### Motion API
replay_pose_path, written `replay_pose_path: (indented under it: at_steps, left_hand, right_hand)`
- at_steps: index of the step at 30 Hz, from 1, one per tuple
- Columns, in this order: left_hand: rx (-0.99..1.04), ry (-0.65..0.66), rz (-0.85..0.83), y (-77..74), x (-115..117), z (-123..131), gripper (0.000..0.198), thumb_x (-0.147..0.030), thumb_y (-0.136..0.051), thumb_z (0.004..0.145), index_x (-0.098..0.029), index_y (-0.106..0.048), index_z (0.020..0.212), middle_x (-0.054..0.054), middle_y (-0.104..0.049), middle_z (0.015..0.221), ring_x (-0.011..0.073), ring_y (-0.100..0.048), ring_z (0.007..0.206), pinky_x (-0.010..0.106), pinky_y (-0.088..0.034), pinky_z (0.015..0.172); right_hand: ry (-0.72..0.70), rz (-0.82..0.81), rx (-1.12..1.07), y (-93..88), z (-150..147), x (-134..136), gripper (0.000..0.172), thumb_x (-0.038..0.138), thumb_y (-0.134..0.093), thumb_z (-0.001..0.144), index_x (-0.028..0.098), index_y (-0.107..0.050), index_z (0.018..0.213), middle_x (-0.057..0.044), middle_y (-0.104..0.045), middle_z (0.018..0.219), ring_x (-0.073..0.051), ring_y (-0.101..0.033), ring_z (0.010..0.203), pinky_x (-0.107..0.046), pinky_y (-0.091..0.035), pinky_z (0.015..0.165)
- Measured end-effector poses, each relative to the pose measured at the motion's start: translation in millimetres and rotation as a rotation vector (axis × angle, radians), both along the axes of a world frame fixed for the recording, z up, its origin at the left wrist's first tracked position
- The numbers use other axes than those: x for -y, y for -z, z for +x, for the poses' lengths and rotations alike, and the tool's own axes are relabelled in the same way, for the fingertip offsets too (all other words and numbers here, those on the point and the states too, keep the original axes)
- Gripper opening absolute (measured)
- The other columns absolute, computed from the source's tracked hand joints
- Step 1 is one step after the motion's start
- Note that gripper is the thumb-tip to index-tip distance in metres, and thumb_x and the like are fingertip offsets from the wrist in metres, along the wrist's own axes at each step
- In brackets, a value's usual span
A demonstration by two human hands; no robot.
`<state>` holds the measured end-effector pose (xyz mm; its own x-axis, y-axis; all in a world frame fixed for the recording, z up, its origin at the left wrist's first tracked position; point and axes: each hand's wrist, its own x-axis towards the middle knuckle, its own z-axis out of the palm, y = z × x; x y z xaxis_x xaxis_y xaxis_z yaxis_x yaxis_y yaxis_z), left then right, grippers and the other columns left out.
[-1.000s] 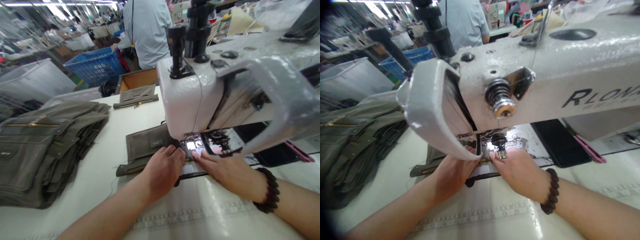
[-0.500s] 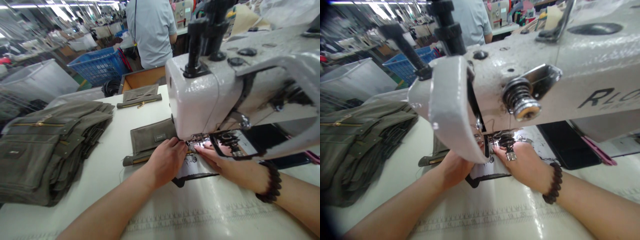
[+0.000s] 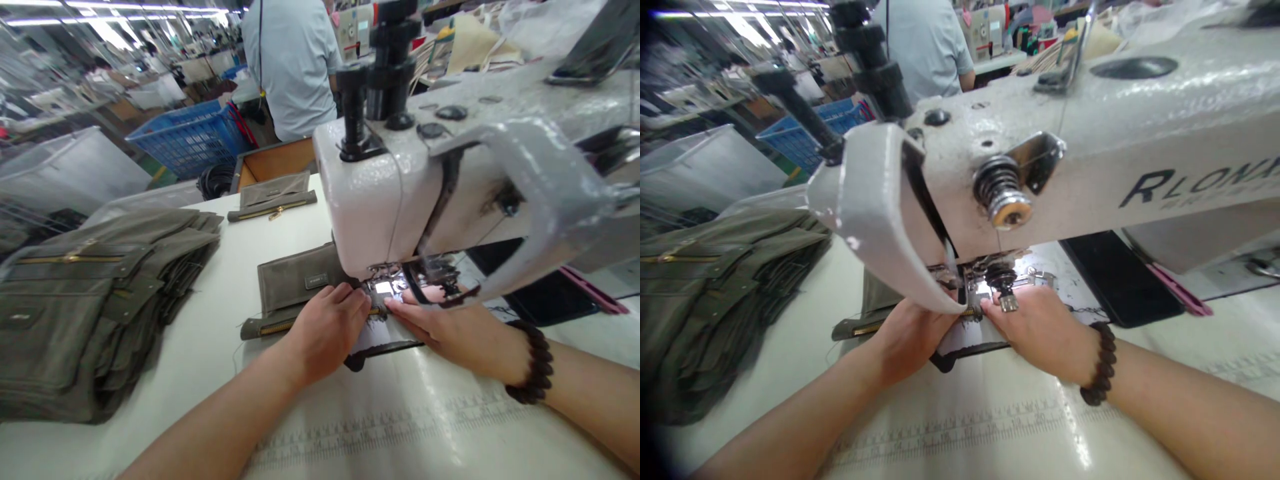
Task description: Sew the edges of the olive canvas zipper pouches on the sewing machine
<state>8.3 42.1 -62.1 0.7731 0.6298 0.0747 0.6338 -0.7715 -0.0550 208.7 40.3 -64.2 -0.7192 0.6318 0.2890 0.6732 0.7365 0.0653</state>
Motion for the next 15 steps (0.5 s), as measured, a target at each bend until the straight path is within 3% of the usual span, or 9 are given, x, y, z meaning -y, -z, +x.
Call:
replay_pose_path:
  at_steps: [10, 13, 15]
  left_hand:
    - [-0.045, -0.037, 0.011, 5.2, -3, 2, 0.023, -0.013, -0.04, 0.084, -0.009, -0.052, 0.104, 0.01, -0.059, 0.102, 0.0168, -0.052, 0.093, 0.028, -0.041, 0.08]
    - [-0.132, 0.006, -0.022, -12.8, -1, -3, 0.015, -0.013, -0.045, 0.082, -0.011, -0.056, 0.092, 0.008, -0.061, 0.092, 0.0164, -0.053, 0.086, 0.027, -0.042, 0.076]
    - [-0.174, 0.001, -0.054, -42.3, 1, -15, 0.012, -0.013, -0.045, 0.082, -0.013, -0.057, 0.08, 0.005, -0.061, 0.08, 0.0155, -0.054, 0.076, 0.026, -0.043, 0.069]
  right_hand:
    - [0.008, -0.012, -0.131, 4.8, 0, -5, 0.03, 0.015, -0.032, 0.086, 0.018, -0.06, 0.095, -0.004, -0.061, 0.065, -0.013, -0.05, 0.048, -0.024, -0.035, 0.046]
    - [-0.04, 0.0, -0.227, 5.6, 3, -3, 0.035, 0.021, -0.026, 0.09, 0.017, -0.061, 0.091, -0.006, -0.063, 0.071, -0.015, -0.054, 0.051, -0.026, -0.038, 0.046]
    - [-0.054, 0.038, -0.276, 6.3, 4, -3, 0.036, 0.023, -0.027, 0.09, 0.018, -0.061, 0.084, -0.006, -0.063, 0.071, -0.015, -0.055, 0.052, -0.026, -0.039, 0.045]
